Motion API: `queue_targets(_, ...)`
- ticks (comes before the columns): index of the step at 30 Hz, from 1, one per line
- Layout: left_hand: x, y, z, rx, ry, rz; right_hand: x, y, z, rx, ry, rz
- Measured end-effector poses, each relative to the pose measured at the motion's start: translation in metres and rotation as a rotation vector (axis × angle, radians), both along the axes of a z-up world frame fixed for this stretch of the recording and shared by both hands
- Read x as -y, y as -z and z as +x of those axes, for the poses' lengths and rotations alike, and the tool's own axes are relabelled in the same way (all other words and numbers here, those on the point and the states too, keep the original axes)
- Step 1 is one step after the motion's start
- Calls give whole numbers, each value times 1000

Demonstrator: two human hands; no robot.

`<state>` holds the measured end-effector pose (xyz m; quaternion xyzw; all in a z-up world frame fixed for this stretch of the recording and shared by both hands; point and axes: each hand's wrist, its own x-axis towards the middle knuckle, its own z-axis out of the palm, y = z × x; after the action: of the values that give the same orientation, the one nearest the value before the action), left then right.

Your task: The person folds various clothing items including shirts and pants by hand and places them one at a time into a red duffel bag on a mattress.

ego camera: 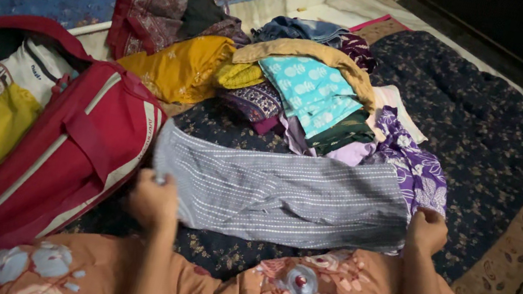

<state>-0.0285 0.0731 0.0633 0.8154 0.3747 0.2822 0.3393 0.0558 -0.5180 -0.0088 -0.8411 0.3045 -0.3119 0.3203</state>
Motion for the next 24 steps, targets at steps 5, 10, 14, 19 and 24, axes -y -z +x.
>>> queue_targets(5, 101, -37, -1, 59, 532, 124, -3, -1, 6, 67, -154, 148)
queue_targets(10, 154, -20, -6, 5, 886, 73, -4, 10, 11, 5, -249, 341)
queue_targets(14, 130, 5, 4, 26, 705, 2, 6, 28, 22, 3, -353, 364)
queue_targets(19, 83, 49, 17, -182, 494, 69, -3, 27, 34, -26, -426, 392)
queue_targets(24, 71, 75, 38, -386, 581, -238, -43, -17, 23, -129, -445, 340)
